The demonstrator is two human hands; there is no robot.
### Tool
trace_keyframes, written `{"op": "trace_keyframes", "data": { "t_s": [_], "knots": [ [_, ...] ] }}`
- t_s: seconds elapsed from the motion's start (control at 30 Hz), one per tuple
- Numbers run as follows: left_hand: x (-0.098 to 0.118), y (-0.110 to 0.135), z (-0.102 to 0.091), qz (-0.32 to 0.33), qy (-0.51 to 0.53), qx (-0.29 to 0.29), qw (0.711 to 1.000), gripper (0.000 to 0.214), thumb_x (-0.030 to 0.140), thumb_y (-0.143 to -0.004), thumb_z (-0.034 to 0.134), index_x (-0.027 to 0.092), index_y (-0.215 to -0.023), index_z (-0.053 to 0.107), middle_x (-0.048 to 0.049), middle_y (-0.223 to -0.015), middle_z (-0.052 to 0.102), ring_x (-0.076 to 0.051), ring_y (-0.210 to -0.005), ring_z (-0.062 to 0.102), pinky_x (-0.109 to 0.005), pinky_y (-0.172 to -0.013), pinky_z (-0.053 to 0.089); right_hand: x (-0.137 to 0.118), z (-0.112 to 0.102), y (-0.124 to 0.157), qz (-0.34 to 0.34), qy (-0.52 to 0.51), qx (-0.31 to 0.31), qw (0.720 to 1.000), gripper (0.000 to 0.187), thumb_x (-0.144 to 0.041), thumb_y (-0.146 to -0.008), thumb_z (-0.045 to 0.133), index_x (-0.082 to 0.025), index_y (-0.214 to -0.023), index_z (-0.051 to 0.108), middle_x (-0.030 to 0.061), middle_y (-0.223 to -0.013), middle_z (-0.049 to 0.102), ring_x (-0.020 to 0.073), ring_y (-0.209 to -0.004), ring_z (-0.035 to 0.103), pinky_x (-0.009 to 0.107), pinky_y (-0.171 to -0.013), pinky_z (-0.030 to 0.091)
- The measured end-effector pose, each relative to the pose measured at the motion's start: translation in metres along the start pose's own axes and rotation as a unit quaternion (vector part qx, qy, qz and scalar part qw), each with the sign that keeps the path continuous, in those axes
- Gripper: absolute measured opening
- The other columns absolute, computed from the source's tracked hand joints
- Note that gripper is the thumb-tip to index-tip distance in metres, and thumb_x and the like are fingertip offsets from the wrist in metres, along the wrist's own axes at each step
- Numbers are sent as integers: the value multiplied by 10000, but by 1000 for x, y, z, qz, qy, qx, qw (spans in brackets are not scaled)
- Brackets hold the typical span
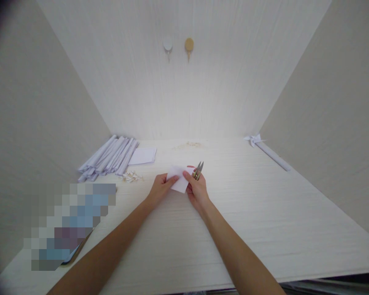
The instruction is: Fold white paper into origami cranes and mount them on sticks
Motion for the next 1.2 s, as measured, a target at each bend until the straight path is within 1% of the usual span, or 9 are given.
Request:
{"op": "trace_keyframes", "data": {
  "t_s": [0.1, 0.2, 0.27, 0.37, 0.57, 0.7, 0.87, 1.0, 1.2],
  "knots": [
    [-4, -2, -4, -17, 56, 39, 998, 317, 421, -595, 655, 106, -626, 635, -1, -519, 578, -105, -488, 493, -225, -485, 382, 0, 2, 2, -12, 27, -8, 1000, 365, -197, -435, 776, -182, -715, 543, -60, -555, 570, 73, -439, 490, 179, -363, 370],
    [-7, -4, -7, -34, 110, 55, 992, 352, 443, -561, 682, 103, -644, 640, -27, -553, 608, -122, -500, 520, -246, -509, 403, 0, 0, 1, -38, 59, 8, 998, 319, -184, -438, 770, -181, -649, 530, -69, -543, 557, 69, -450, 486, 197, -423, 408],
    [-7, -4, -8, -49, 135, 54, 988, 358, 432, -539, 704, 100, -659, 647, -40, -578, 626, -128, -513, 537, -255, -530, 416, 0, -3, -1, -54, 79, 21, 995, 318, -185, -436, 771, -182, -632, 521, -81, -517, 531, 64, -443, 470, 196, -426, 395],
    [-6, -3, -7, -67, 153, 46, 985, 363, 420, -527, 720, 99, -686, 658, -55, -618, 651, -144, -557, 571, -273, -582, 442, -1, -7, -4, -73, 103, 35, 991, 324, -194, -432, 775, -180, -650, 535, -84, -499, 519, 53, -413, 423, 189, -393, 339],
    [-3, -2, -7, -68, 161, 42, 984, 364, 415, -536, 719, 100, -710, 662, -68, -655, 673, -159, -594, 596, -284, -613, 465, -2, -9, -5, -83, 119, 40, 989, 313, -204, -442, 775, -175, -654, 546, -89, -471, 502, 36, -370, 355, 175, -339, 249],
    [-7, -4, -8, -62, 144, 39, 987, 360, 409, -534, 722, 102, -712, 660, -70, -658, 676, -165, -594, 601, -281, -593, 466, -2, -8, -4, -86, 116, 42, 989, 304, -200, -443, 770, -170, -646, 545, -92, -462, 495, 31, -355, 346, 169, -325, 233],
    [-9, -5, -10, -59, 119, 23, 991, 334, 333, -516, 745, 106, -751, 673, -62, -694, 685, -161, -597, 606, -295, -625, 475, -4, -7, -3, -91, 120, 44, 988, 303, -200, -439, 768, -165, -626, 532, -101, -441, 468, 24, -348, 332, 159, -323, 226],
    [-9, -5, -11, -54, 102, 43, 992, 312, 318, -511, 745, 103, -725, 674, -54, -666, 679, -162, -576, 601, -303, -613, 476, -4, -6, -1, -87, 132, 43, 986, 327, -204, -426, 776, -168, -615, 511, -118, -412, 422, 19, -332, 300, 156, -314, 199],
    [-4, -3, -12, -58, 89, 78, 991, 296, 277, -473, 758, 101, -695, 674, -57, -657, 683, -155, -557, 594, -275, -564, 470, -2, -7, -2, -87, 152, 16, 984, 319, -217, -444, 777, -167, -640, 531, -106, -422, 438, 22, -352, 304, 156, -324, 205]
  ]
}}
Point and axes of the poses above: each hand's wrist, its own y-axis away from the middle knuckle, its own z-axis out of the palm, x = y × z, the point moved 3 cm from there along -y, towards the middle knuckle
